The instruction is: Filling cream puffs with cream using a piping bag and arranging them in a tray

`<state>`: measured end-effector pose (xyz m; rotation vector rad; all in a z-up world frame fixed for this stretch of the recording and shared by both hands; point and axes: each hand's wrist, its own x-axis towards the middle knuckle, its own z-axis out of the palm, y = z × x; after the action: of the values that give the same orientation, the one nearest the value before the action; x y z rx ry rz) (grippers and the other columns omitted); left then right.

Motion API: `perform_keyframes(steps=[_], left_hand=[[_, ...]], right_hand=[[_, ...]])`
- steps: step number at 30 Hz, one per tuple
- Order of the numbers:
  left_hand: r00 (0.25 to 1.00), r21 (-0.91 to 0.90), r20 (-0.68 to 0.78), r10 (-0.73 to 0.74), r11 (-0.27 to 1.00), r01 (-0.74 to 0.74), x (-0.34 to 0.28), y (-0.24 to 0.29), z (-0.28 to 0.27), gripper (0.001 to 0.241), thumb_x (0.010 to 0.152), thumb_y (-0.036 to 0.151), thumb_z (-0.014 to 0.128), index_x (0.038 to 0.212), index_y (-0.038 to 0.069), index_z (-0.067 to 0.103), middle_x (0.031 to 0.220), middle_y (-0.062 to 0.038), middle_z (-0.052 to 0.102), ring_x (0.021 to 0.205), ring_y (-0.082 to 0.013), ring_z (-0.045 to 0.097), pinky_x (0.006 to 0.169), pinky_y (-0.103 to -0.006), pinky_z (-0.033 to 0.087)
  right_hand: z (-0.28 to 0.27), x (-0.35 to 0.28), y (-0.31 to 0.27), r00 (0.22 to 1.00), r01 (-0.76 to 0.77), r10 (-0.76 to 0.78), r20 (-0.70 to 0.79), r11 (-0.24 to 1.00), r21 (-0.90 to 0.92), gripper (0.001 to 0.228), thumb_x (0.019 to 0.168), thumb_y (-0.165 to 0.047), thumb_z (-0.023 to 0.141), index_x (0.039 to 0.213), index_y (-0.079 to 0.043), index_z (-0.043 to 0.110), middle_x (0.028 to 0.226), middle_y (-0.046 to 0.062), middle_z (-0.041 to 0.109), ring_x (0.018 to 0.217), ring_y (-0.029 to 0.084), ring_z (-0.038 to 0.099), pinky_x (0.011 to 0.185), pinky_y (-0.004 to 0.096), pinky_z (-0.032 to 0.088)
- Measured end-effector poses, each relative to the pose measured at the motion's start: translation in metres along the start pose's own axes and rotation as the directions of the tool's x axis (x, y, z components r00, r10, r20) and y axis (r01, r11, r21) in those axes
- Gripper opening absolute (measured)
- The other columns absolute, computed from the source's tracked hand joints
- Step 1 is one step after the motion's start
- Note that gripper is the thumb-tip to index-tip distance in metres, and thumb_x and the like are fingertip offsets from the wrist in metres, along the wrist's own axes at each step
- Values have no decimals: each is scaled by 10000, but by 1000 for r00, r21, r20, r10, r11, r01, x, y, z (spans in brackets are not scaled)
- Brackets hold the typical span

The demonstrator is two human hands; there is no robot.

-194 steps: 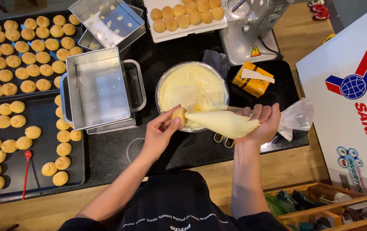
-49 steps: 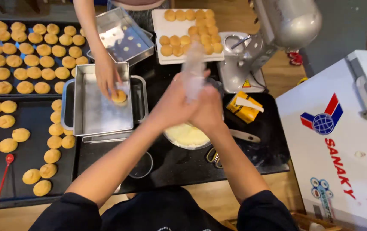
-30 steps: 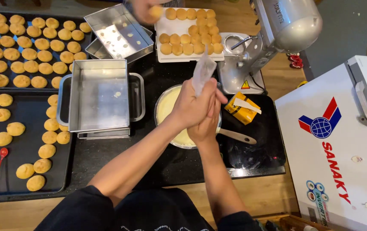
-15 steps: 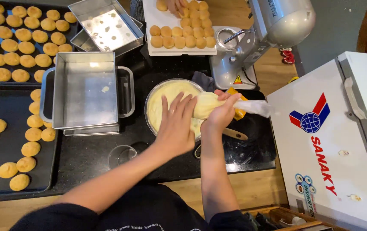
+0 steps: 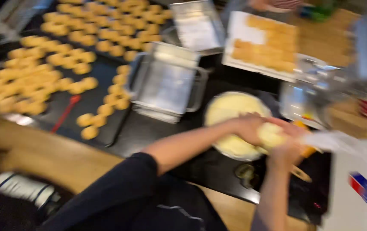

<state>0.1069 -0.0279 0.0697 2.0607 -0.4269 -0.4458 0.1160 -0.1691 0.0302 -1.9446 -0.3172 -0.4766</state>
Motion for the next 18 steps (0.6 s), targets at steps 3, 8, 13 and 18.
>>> perform_keyframes(steps=[3, 8, 13, 18], left_hand=[[937, 375, -179, -298, 860, 345, 13, -38, 32, 1046, 616, 506, 858, 1492, 174, 392, 1415, -183, 535, 1302, -357, 555, 1060, -494, 421], [680, 5, -690, 249, 941, -339, -143, -20, -14, 443, 1003, 326, 592, 1391, 119, 548, 1431, -85, 599, 1378, -255, 583, 1250, -380, 435], [113, 1, -993, -24, 977, 215, -271, -129, -50, 146, 972, 232, 608, 1057, 123, 654, 1032, -61, 679, 934, -222, 644, 842, -359, 501], [-13, -178, -970, -242, 677, 714, -358, -286, -20, 236, 855, 157, 627, 1073, 67, 639, 1021, -134, 614, 962, -365, 599, 867, -496, 452]], right_hand=[[-6, -2, 57, 909, -319, 411, -64, 787, 527, 765, 979, -627, 352, 878, 10, 763, 808, 156, 736, 643, 232, 687, 646, 304, 612], [-28, -13, 64, 872, -127, 357, -335, 826, 549, 610, 870, -736, 474, 650, -175, 380, 800, 176, 745, 812, 304, 824, 872, 502, 778], [-36, -18, 46, 808, -207, 463, -364, 802, 561, 317, 887, -445, 518, 755, -183, 399, 913, 86, 663, 862, 292, 790, 809, 411, 713], [-40, -11, 42, 725, -209, 593, -351, 675, 708, 301, 812, -402, 614, 698, -196, 427, 878, 60, 646, 887, 281, 758, 887, 414, 752]])
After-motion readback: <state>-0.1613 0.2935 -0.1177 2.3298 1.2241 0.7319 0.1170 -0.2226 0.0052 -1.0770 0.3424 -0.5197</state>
